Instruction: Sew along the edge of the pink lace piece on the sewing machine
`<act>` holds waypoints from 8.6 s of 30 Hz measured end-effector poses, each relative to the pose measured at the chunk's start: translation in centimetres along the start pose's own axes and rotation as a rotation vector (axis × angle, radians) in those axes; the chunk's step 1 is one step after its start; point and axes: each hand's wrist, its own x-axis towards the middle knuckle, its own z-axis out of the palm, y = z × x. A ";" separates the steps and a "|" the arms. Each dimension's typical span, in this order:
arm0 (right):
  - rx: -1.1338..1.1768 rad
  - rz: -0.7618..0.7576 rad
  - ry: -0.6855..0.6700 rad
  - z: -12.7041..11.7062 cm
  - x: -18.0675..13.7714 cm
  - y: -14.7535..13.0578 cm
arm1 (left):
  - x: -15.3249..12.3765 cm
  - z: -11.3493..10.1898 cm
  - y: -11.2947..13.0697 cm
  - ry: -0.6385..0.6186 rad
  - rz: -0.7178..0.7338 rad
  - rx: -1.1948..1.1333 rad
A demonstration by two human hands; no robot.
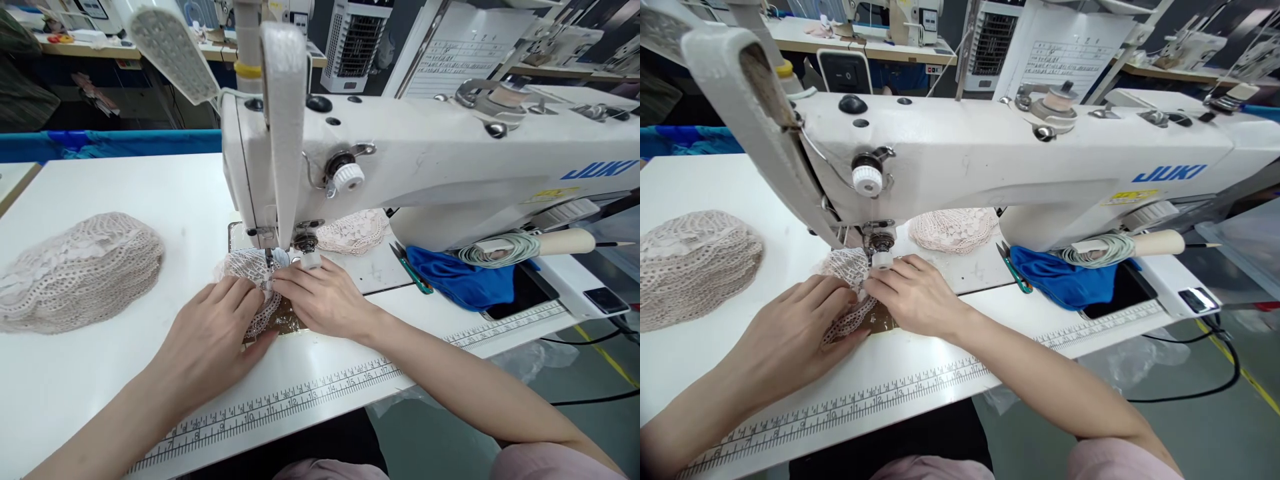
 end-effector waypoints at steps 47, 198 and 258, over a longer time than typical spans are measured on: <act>0.099 0.128 0.072 0.0 0.2 0.0 | 1.6 1.2 -3.3 0.041 0.118 -0.107; 0.080 0.310 -0.227 0.7 1.4 1.1 | 0.3 1.8 -2.6 0.015 0.212 0.128; 0.060 0.049 -0.028 0.3 -0.1 0.6 | 0.9 1.6 -2.5 0.159 0.197 0.170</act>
